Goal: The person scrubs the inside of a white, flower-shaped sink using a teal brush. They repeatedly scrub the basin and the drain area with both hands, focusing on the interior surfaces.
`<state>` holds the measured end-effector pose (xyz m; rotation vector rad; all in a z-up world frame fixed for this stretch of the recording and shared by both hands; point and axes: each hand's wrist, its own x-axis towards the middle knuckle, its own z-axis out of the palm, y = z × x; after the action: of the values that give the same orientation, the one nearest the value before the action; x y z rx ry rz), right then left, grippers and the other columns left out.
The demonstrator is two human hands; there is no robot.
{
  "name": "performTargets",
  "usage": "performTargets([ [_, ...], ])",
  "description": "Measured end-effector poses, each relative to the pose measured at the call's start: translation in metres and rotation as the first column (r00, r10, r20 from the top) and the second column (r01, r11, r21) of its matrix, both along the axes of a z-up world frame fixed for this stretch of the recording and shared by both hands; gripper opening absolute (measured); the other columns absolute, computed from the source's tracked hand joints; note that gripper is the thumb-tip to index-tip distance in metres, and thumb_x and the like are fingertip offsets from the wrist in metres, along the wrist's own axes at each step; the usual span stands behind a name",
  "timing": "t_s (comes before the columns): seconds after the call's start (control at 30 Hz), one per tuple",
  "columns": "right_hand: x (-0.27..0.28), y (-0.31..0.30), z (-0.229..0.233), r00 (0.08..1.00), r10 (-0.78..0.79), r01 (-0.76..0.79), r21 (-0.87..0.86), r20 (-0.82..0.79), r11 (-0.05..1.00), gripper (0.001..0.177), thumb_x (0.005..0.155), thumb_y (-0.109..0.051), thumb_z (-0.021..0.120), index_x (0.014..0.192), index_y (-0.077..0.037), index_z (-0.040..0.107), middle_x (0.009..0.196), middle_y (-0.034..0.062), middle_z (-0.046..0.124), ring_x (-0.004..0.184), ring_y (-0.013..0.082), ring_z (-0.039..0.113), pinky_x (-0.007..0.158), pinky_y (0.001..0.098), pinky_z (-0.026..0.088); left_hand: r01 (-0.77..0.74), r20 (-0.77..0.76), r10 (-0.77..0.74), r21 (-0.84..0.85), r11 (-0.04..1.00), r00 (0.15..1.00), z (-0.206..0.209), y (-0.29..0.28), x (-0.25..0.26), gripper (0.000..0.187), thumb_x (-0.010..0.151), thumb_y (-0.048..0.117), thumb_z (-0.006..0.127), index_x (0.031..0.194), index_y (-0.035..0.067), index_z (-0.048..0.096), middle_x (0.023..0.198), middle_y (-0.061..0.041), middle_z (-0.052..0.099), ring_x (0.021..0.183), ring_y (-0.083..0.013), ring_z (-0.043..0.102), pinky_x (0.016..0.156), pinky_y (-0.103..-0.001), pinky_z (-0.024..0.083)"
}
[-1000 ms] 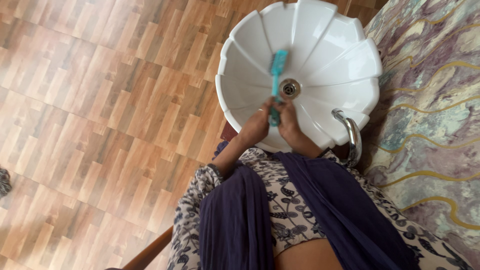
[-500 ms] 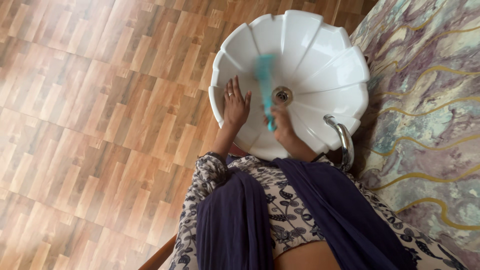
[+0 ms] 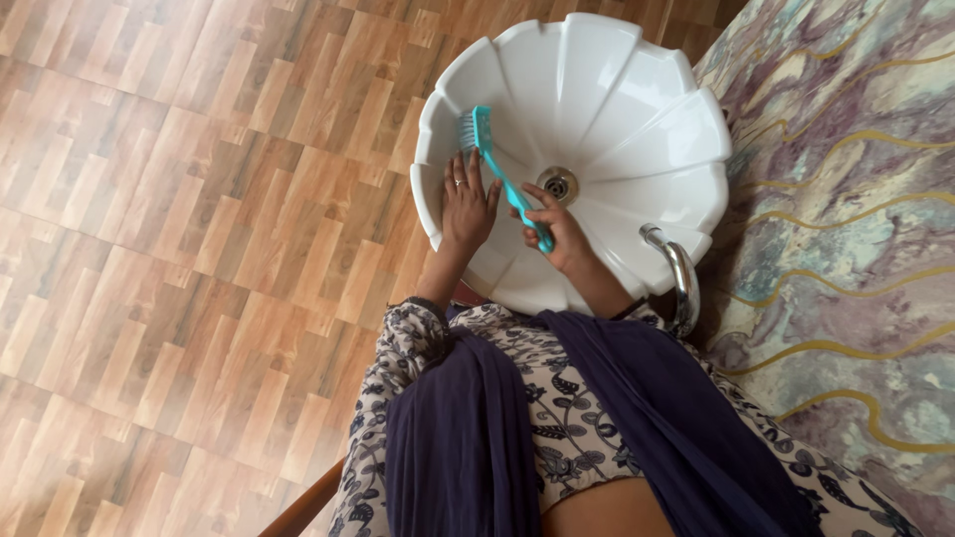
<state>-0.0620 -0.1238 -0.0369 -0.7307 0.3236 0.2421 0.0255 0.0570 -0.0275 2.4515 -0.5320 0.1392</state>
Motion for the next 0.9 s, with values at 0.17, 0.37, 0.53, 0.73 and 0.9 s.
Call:
performTargets([
  [0.17, 0.005, 0.007, 0.004, 0.843, -0.533, 0.536, -0.205, 0.076, 0.819, 0.064, 0.094, 0.002, 0.054, 0.150, -0.022, 0.034, 0.120, 0.0089, 0.061, 0.086, 0.0142, 0.069, 0.075, 0.0338, 0.062, 0.020, 0.032, -0.024, 0.105, 0.994, 0.999, 0.006, 0.000, -0.002, 0.067, 0.106, 0.043, 0.050, 0.158, 0.006, 0.030, 0.159, -0.032, 0.032, 0.147, -0.0518, 0.029, 0.115, -0.058, 0.035],
  [0.37, -0.001, 0.010, -0.001, 0.999, 0.039, -0.042, -0.082, -0.035, 0.996, 0.048, 0.102, 0.001, 0.051, 0.149, -0.009, 0.048, 0.109, 0.0173, 0.061, 0.073, 0.0198, 0.062, 0.063, 0.0328, 0.057, 0.011, 0.098, -0.030, 0.185, 0.983, 0.995, 0.000, 0.001, -0.002, 0.060, 0.107, 0.044, 0.050, 0.152, 0.006, 0.041, 0.157, -0.030, 0.035, 0.146, -0.0492, 0.031, 0.116, -0.061, 0.035],
  [0.53, 0.005, 0.004, -0.011, 0.978, -0.175, 0.184, 0.083, -0.110, 0.979, 0.052, 0.102, -0.002, 0.049, 0.150, -0.020, 0.042, 0.113, 0.0161, 0.062, 0.072, 0.0162, 0.061, 0.061, 0.0274, 0.054, -0.005, 0.050, 0.000, 0.111, 0.994, 0.999, -0.001, 0.001, 0.000, 0.055, 0.108, 0.043, 0.048, 0.149, 0.006, 0.048, 0.158, -0.028, 0.037, 0.147, -0.0495, 0.031, 0.115, -0.059, 0.038],
  [0.73, 0.005, 0.001, 0.004, 0.912, -0.409, 0.400, -0.134, -0.046, 0.907, 0.059, 0.095, 0.001, 0.043, 0.148, -0.023, 0.036, 0.112, 0.0136, 0.056, 0.078, 0.0205, 0.065, 0.066, 0.0358, 0.060, 0.019, 0.053, -0.028, 0.161, 0.987, 0.998, -0.006, 0.001, -0.003, 0.057, 0.106, 0.045, 0.048, 0.146, 0.004, 0.050, 0.157, -0.029, 0.037, 0.147, -0.0496, 0.031, 0.110, -0.059, 0.040],
  [0.9, 0.003, 0.006, -0.016, 0.996, 0.076, -0.073, 0.073, -0.048, 0.995, 0.056, 0.105, -0.002, 0.049, 0.158, -0.015, 0.039, 0.118, 0.0170, 0.060, 0.078, 0.0186, 0.061, 0.067, 0.0307, 0.055, -0.017, 0.092, 0.007, 0.109, 0.994, 0.996, -0.018, 0.003, 0.004, 0.057, 0.110, 0.041, 0.047, 0.152, 0.003, 0.046, 0.158, -0.027, 0.038, 0.149, -0.0493, 0.032, 0.115, -0.058, 0.039],
])
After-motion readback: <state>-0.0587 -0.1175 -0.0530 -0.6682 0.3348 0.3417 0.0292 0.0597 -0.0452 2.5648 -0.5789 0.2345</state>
